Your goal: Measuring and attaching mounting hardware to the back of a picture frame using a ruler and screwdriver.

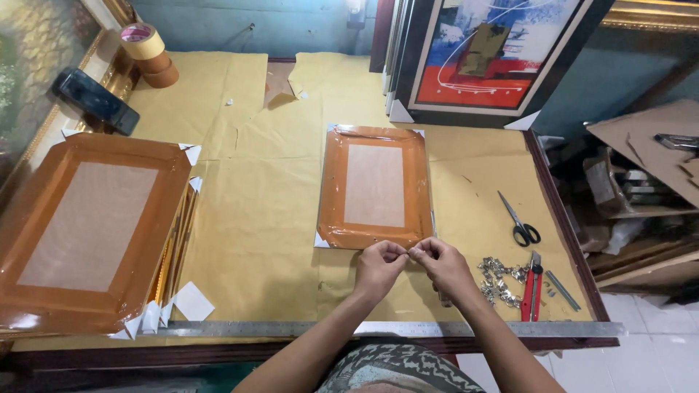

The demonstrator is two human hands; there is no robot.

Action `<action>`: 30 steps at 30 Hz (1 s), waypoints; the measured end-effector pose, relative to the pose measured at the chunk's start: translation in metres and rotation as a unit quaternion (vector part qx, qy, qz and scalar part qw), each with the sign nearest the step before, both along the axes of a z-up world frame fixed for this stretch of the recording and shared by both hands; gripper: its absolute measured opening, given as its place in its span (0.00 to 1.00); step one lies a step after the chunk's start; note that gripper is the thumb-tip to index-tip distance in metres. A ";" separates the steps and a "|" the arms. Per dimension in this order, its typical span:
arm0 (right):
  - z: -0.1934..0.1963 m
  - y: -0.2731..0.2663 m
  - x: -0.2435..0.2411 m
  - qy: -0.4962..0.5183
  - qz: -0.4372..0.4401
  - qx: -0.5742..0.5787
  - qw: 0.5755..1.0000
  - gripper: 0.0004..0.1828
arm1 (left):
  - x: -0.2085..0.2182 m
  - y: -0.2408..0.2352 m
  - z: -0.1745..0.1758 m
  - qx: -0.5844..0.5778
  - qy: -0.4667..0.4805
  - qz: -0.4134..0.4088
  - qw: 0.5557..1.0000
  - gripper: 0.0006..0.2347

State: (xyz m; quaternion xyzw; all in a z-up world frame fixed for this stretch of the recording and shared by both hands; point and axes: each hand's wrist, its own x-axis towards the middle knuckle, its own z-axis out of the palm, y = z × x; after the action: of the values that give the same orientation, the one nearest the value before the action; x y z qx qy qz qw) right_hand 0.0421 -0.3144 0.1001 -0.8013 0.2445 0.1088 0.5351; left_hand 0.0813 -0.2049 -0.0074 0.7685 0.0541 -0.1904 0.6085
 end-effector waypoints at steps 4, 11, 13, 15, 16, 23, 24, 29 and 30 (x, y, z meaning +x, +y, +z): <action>0.001 -0.001 0.001 -0.004 -0.013 -0.018 1.000 0.07 | 0.005 -0.003 0.004 0.009 0.007 -0.014 1.000 0.07; -0.003 -0.002 0.000 0.007 -0.057 0.054 0.997 0.10 | 0.001 -0.005 0.009 -0.028 -0.009 -0.031 0.999 0.06; -0.003 -0.002 0.001 0.005 -0.067 0.095 0.993 0.14 | 0.002 -0.005 0.005 -0.047 -0.016 -0.028 0.998 0.06; -0.011 -0.005 0.004 0.027 -0.058 0.130 0.989 0.15 | 0.002 -0.004 0.004 -0.097 -0.033 -0.022 0.995 0.06; -0.023 -0.009 0.008 0.029 -0.057 0.131 0.989 0.15 | 0.003 -0.005 0.002 -0.096 -0.031 -0.021 0.995 0.06; -0.035 -0.011 0.018 0.007 -0.041 0.058 0.997 0.41 | 0.015 0.000 -0.023 -0.094 0.006 0.020 0.995 0.05; -0.037 -0.013 0.020 -0.004 -0.040 0.044 0.998 0.46 | 0.017 0.004 -0.021 -0.093 0.019 0.045 0.994 0.05; -0.021 -0.012 0.024 -0.053 -0.108 0.249 0.961 0.25 | 0.021 0.013 -0.016 -0.119 0.052 0.095 0.987 0.05; -0.011 -0.010 0.025 -0.040 -0.140 0.326 0.934 0.20 | 0.022 0.015 -0.014 -0.141 0.063 0.104 0.983 0.05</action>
State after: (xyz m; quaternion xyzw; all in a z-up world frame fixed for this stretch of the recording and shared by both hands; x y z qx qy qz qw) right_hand 0.0670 -0.3244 0.0889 -0.5443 0.2834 0.0741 0.7860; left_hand 0.1035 -0.1903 -0.0217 0.6519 0.1448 -0.1795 0.7224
